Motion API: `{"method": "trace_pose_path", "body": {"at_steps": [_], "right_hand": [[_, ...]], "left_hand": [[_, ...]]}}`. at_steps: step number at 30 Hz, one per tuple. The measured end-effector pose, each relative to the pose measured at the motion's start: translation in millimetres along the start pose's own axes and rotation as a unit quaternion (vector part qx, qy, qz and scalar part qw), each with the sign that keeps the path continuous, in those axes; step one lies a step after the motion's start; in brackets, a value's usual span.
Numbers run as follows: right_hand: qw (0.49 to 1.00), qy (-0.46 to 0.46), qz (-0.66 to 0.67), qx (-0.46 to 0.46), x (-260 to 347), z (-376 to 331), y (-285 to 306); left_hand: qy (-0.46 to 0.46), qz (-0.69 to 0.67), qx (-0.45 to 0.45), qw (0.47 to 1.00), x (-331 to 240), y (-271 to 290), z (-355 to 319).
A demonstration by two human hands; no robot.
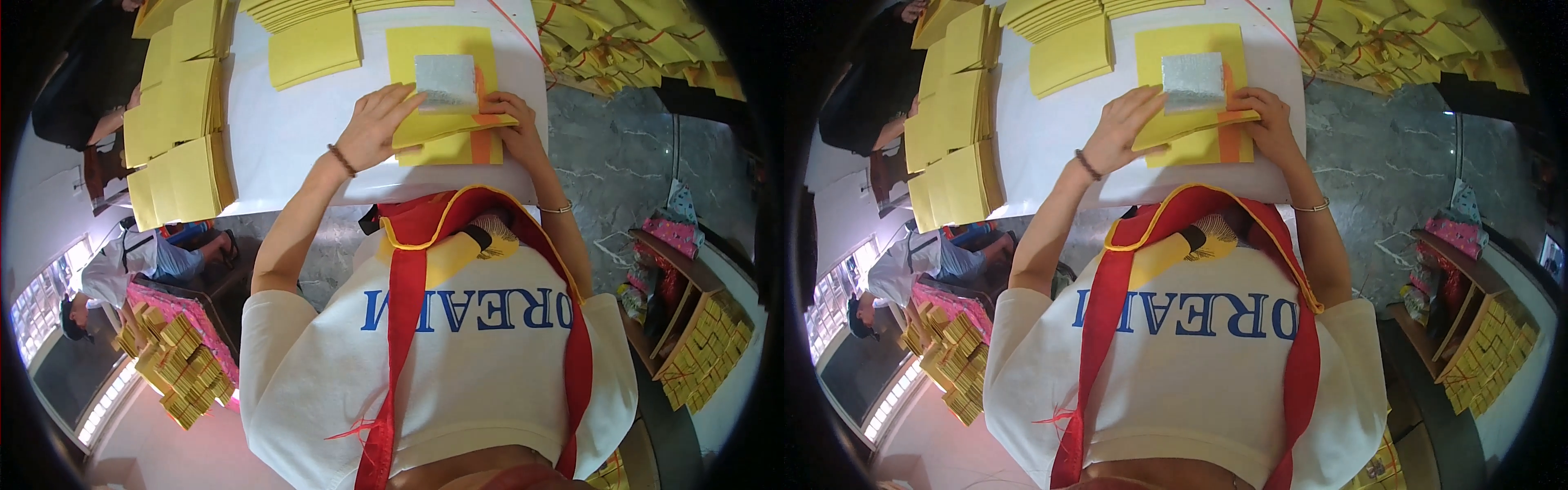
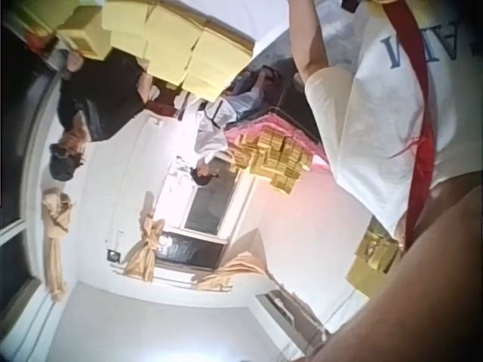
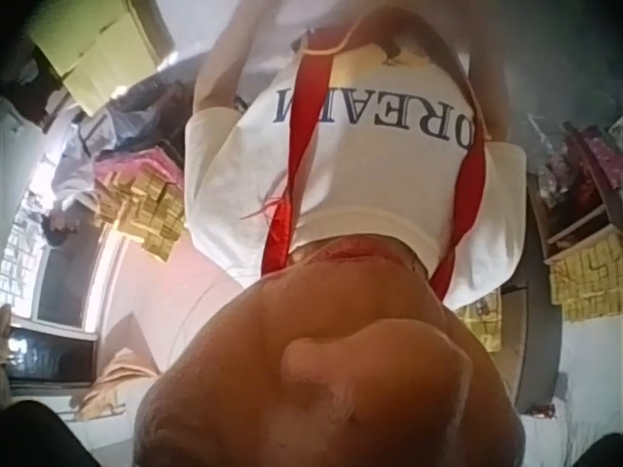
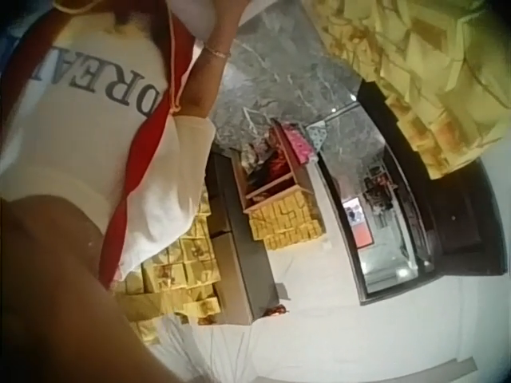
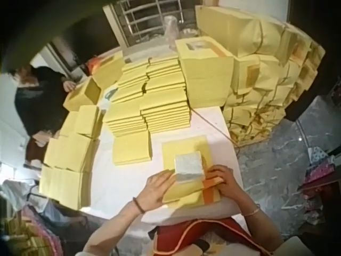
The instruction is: Organizing and stacking yellow ritual joss paper sheets on a workbench.
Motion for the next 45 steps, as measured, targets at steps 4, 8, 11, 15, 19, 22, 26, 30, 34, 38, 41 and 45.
{"method": "trace_pose_path", "body": {"at_steps": [4, 8, 11, 15, 19, 22, 26, 30, 34, 38, 41, 45], "right_hand": [[1.0, 0.01, 0.005, -0.029, 19.0, 3.7, 12.5], [0.986, 0.1, -0.112, -0.07, 73.3, -0.3, 34.2], [0.991, 0.094, -0.095, 0.012, 71.8, -16.2, 24.0], [0.995, 0.014, -0.035, 0.095, 62.1, -26.4, 6.7], [0.975, -0.192, 0.115, 0.016, 15.5, -28.8, 0.4], [0.956, -0.213, 0.182, -0.082, 5.6, -17.7, 0.6], [0.955, -0.246, 0.146, -0.078, 2.2, -11.2, 6.7], [0.969, -0.219, 0.085, -0.081, 1.3, -3.8, 5.1], [0.967, -0.237, 0.047, -0.08, -5.7, -0.5, -0.2], [0.964, -0.245, 0.05, -0.086, -9.5, -1.2, -2.2], [0.958, -0.28, 0.02, -0.056, -12.2, -4.1, -4.3], [0.964, -0.244, 0.048, -0.097, -7.6, -6.1, -0.7]], "left_hand": [[-0.048, 0.245, -0.042, 0.967, -11.4, -3.0, 2.0], [-0.079, 0.244, -0.081, 0.963, -37.8, 15.6, -5.9], [-0.094, 0.201, -0.035, 0.974, -42.3, 6.4, -18.6], [0.002, 0.007, -0.055, 0.998, -18.3, 1.2, -29.9], [0.225, -0.026, -0.033, 0.974, 19.1, -4.8, -15.5], [0.346, -0.148, -0.016, 0.926, 51.8, -23.4, -19.4], [0.344, -0.172, -0.039, 0.922, 71.2, -30.2, -13.7], [0.399, -0.161, -0.007, 0.903, 83.3, -40.3, -15.5], [0.358, -0.273, -0.067, 0.89, 98.0, -51.8, -16.0], [0.343, -0.302, -0.105, 0.884, 97.8, -46.7, -13.7], [0.43, -0.314, -0.071, 0.843, 98.3, -40.5, -22.5], [0.218, 0.151, -0.189, 0.946, 18.2, 41.3, 20.9]]}}
Point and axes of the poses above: each hand's wrist, its own z-axis towards the middle knuckle, its own y-axis out of the back of the hand, x = y × z, the point moved 10 cm from there along z, towards the middle knuckle, and after that the axes turned 3 degrees about -x, right-handed, at the moved point
